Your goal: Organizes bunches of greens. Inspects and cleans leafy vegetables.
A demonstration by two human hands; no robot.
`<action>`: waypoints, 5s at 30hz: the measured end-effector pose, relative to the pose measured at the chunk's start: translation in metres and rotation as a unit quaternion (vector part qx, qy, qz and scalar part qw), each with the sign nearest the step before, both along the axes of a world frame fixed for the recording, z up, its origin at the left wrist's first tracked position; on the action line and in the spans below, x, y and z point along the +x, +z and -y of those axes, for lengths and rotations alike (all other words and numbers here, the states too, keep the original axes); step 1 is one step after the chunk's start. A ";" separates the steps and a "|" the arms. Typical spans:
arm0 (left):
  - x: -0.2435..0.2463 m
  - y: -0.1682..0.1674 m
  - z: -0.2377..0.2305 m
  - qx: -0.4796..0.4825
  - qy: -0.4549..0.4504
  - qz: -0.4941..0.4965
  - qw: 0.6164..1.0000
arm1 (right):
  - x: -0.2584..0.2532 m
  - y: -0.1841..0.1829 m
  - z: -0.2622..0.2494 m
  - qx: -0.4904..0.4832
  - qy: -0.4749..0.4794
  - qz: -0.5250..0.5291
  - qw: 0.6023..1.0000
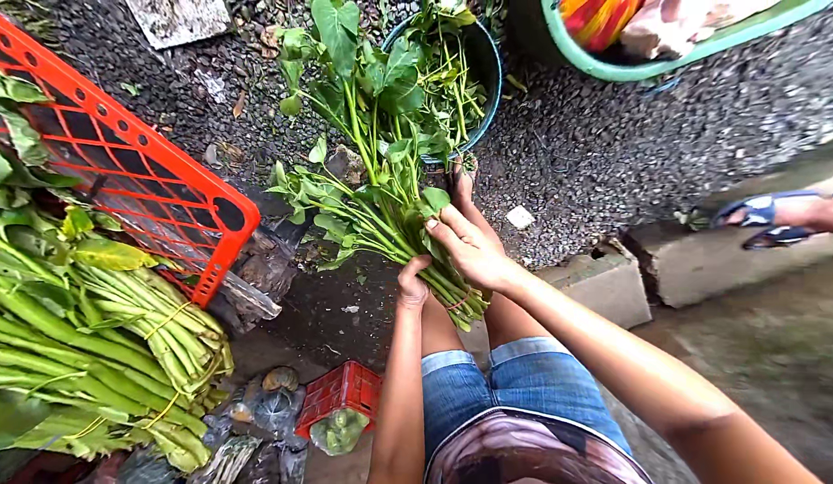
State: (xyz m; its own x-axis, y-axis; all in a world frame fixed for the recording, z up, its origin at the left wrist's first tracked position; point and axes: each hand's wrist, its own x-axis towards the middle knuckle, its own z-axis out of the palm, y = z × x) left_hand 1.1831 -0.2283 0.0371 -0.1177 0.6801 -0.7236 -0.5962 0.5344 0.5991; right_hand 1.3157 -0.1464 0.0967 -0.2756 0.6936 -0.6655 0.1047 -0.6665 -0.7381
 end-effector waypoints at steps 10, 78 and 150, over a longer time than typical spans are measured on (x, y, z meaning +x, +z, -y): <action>-0.001 -0.009 0.004 -0.018 0.022 -0.018 0.999 | -0.005 -0.020 0.017 -0.054 -0.150 -0.174 0.972; -0.013 -0.003 -0.024 -0.070 -0.016 -0.051 0.996 | 0.002 -0.063 -0.039 0.360 0.209 0.131 0.900; -0.035 -0.011 -0.058 -0.020 -0.124 -0.043 0.991 | -0.025 -0.043 -0.036 0.116 -0.136 0.132 0.975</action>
State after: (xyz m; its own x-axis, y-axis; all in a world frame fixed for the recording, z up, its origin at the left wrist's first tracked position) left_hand 1.1483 -0.1704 0.0265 -0.0126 0.6664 -0.7455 -0.3916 0.6827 0.6169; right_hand 1.2903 -0.1107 0.0534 0.0993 0.8576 -0.5046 0.1551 -0.5143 -0.8435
